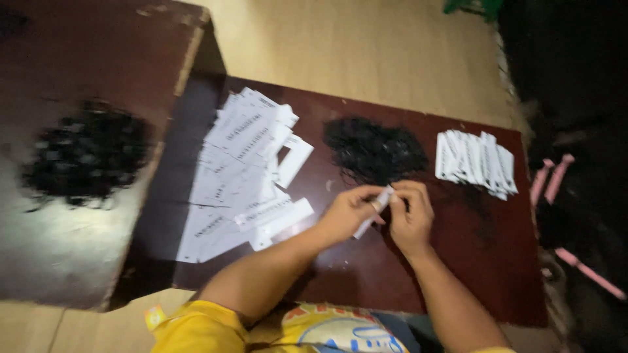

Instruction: Attaching paper labels to black strings by threading the strings through pre-punched holes.

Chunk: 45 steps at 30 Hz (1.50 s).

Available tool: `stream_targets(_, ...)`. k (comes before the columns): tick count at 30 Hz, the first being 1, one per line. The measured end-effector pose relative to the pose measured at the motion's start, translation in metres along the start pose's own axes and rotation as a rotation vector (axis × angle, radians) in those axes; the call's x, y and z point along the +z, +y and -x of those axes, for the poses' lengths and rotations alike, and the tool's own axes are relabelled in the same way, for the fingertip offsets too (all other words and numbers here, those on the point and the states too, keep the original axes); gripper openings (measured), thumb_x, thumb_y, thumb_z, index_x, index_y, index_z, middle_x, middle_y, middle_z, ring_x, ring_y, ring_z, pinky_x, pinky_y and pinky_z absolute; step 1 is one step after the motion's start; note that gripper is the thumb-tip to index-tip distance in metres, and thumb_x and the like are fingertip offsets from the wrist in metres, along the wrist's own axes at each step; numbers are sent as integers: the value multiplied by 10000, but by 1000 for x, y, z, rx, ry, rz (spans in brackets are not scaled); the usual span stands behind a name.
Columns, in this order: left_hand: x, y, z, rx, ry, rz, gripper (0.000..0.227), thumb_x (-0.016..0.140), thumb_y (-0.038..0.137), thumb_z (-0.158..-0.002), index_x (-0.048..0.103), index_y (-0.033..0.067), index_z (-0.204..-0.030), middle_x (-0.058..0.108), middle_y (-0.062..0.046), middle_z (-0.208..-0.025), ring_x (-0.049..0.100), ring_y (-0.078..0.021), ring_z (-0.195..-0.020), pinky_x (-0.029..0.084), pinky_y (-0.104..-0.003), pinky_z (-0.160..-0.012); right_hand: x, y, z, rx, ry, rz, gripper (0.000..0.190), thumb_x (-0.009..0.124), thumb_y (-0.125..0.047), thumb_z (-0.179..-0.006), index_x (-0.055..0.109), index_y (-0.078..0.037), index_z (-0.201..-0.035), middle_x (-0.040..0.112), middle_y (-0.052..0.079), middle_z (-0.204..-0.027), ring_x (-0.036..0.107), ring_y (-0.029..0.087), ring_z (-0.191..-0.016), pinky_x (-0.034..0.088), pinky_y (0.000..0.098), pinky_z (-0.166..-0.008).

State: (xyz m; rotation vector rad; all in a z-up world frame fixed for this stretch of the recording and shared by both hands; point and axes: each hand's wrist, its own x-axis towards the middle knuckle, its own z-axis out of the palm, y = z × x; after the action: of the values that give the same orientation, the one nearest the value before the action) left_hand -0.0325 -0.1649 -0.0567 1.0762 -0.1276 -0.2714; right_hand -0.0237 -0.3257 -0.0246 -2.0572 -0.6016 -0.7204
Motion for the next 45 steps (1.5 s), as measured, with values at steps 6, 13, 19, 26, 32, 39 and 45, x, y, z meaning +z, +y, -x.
stream_targets(6, -2, 4, 4, 76, 36, -45, 306, 616, 144, -1011, 675, 42, -1294, 693, -180, -1009, 724, -247, -794, 595, -325, -656, 10, 10, 1, -56, -47, -17, 75, 655, 5, -992, 640, -21, -923, 680, 147, -1003, 679, 382, -936, 522, 449, -844)
stream_targets(13, -19, -24, -15, 45, 75, -159, 186, 642, 100, -973, 713, 75, -1142, 716, -127, -843, 710, -181, -696, 553, -253, -590, 10, -1, 2, -76, -68, -16, 81, 675, 10, -964, 671, -34, -896, 711, 116, -993, 705, 333, -909, 543, 404, -832)
stream_targets(19, -9, 12, -2, -21, 102, -159, 35, 680, 163, -945, 685, 134, -927, 666, -1, -776, 556, -65, -704, 460, -231, -676, 8, -13, 3, -61, -140, 6, 86, 573, -36, -1007, 638, 16, -989, 663, 186, -1067, 664, 301, -998, 533, 386, -942)
stream_targets(26, -17, 6, -7, -64, 138, -401, 92, 647, 195, -958, 705, 126, -977, 686, -38, -677, 647, -121, -582, 477, -239, -532, 9, 0, 8, -25, -174, -18, 18, 653, -19, -958, 666, -29, -962, 709, 123, -1042, 710, 371, -958, 561, 463, -822)
stream_targets(32, -15, 28, 2, -15, 102, -546, 129, 611, 227, -980, 680, 128, -937, 656, -28, -645, 605, -135, -592, 458, -272, -554, 9, -3, 5, -33, -170, -66, 25, 686, -20, -933, 690, -44, -936, 720, 115, -993, 723, 349, -885, 568, 421, -763)
stream_targets(39, -9, 47, 9, 42, 133, -473, 111, 575, 146, -988, 653, 74, -954, 609, -45, -625, 576, -138, -611, 457, -272, -605, 8, -20, -6, -47, -167, -49, 51, 692, -15, -929, 715, -30, -972, 729, 134, -1012, 725, 362, -876, 579, 427, -744)
stream_targets(45, -16, 21, -2, 27, 143, -360, 115, 571, 132, -988, 658, 56, -987, 633, -70, -668, 605, -160, -644, 489, -302, -645, 4, -25, -12, -44, -224, -36, 183, 688, 22, -883, 710, -9, -1062, 726, 144, -1077, 732, 355, -912, 611, 402, -712)
